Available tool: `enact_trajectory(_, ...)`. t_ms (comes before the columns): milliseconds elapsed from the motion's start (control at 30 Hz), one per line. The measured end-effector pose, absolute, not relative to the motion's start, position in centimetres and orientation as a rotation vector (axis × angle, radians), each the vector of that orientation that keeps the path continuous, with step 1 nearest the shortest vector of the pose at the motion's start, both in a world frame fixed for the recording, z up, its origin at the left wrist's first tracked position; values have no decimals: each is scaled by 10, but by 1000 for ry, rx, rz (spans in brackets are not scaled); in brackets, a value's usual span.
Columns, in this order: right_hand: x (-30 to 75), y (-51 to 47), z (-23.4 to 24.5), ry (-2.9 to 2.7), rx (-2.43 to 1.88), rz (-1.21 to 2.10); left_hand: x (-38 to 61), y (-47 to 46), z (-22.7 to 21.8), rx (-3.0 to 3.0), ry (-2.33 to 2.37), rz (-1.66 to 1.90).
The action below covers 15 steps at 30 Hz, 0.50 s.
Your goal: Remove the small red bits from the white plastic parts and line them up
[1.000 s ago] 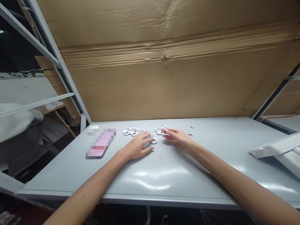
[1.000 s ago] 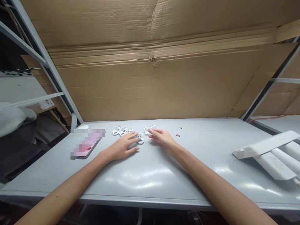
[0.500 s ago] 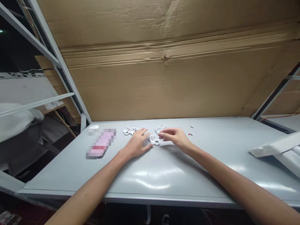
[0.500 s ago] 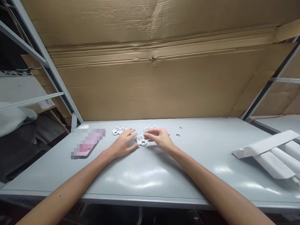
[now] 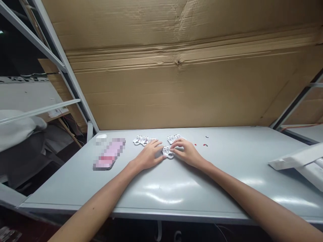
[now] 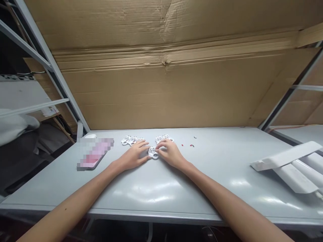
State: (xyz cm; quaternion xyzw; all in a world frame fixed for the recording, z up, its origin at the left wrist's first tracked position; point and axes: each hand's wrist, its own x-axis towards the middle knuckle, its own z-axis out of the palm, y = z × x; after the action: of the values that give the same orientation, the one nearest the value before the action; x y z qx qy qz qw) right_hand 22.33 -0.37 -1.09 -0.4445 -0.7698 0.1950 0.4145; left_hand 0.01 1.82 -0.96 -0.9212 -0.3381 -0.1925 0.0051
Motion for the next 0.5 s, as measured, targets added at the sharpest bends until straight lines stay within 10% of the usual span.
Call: enact_trajectory(500, 223, -6, -4, -2130, -1089, 541, -2, 16, -4, -2957, -965, -563)
